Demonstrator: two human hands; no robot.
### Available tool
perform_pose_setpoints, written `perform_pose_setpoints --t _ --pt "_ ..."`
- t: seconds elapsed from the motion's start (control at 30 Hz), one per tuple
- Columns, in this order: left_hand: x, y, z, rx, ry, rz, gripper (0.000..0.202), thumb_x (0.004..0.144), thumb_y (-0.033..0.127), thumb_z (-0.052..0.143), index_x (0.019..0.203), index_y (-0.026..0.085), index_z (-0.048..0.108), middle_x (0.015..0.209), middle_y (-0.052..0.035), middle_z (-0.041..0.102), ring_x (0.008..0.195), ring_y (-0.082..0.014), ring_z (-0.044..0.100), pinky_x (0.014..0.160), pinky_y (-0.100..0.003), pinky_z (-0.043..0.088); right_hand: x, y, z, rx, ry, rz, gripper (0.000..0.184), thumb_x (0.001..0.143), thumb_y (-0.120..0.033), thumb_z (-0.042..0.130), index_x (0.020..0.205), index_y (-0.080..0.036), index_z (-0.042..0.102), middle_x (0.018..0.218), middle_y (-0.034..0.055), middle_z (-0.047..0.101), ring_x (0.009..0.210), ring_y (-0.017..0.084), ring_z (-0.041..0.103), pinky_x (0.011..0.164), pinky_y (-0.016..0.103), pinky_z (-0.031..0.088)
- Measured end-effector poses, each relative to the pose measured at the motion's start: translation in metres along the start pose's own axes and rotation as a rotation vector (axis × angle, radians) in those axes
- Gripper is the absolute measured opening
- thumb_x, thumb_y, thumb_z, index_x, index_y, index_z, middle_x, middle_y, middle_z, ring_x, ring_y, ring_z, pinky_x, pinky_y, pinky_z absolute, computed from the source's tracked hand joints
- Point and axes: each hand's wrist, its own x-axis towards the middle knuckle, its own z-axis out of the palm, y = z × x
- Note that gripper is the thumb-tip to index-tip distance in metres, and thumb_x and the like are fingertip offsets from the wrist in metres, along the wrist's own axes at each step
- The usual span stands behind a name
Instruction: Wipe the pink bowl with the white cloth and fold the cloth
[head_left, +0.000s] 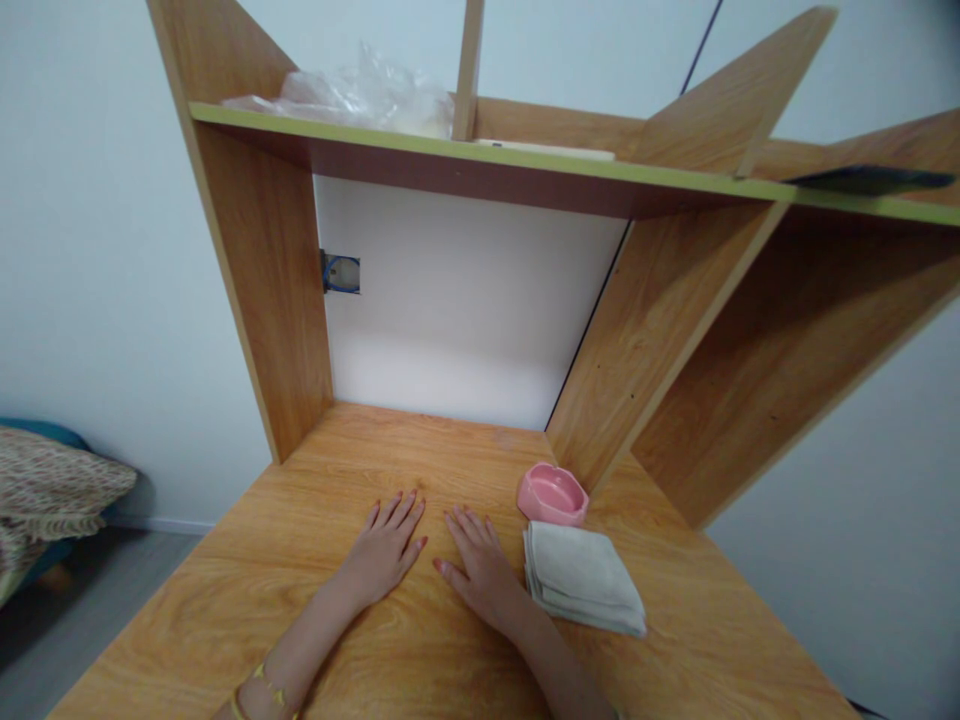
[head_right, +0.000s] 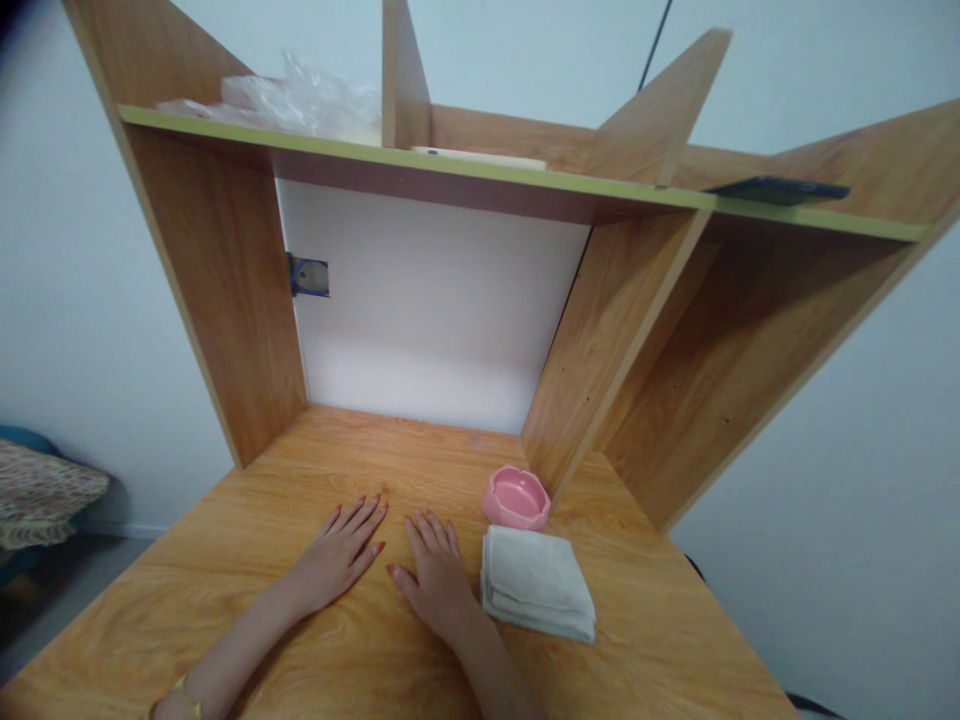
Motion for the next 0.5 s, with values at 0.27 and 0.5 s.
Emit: perform_pose_setpoints --t 0.27,0.5 --pt "-0.0003 0.0006 -0.0012 -0.003 0.000 -0.003 0.053 0.088 0.043 0.020 0.133 0.016 0.027 0.140 -0.0061 0.021 0.128 -0.0225 0.016 0.102 -0.043 0.016 -0.0005 0.0003 0.0005 -0.005 0.008 -0.001 0.056 0.083 -0.043 0.035 0.130 -0.013 0.033 0.136 0.0100 0.030 0.127 0.023 0.020 0.103 0.044 0.016" --pt "0.0001 -0.0024 0.0038 -0.001 0.044 0.016 0.052 0.088 0.044 0.019 0.132 0.018 0.028 0.140 -0.0060 0.023 0.128 -0.0226 0.017 0.101 -0.044 0.016 0.0000 0.0003 0.0009 -0.004 0.004 -0.003 0.056 0.083 -0.042 0.036 0.130 -0.012 0.032 0.136 0.0103 0.030 0.127 0.023 0.019 0.103 0.044 0.015"
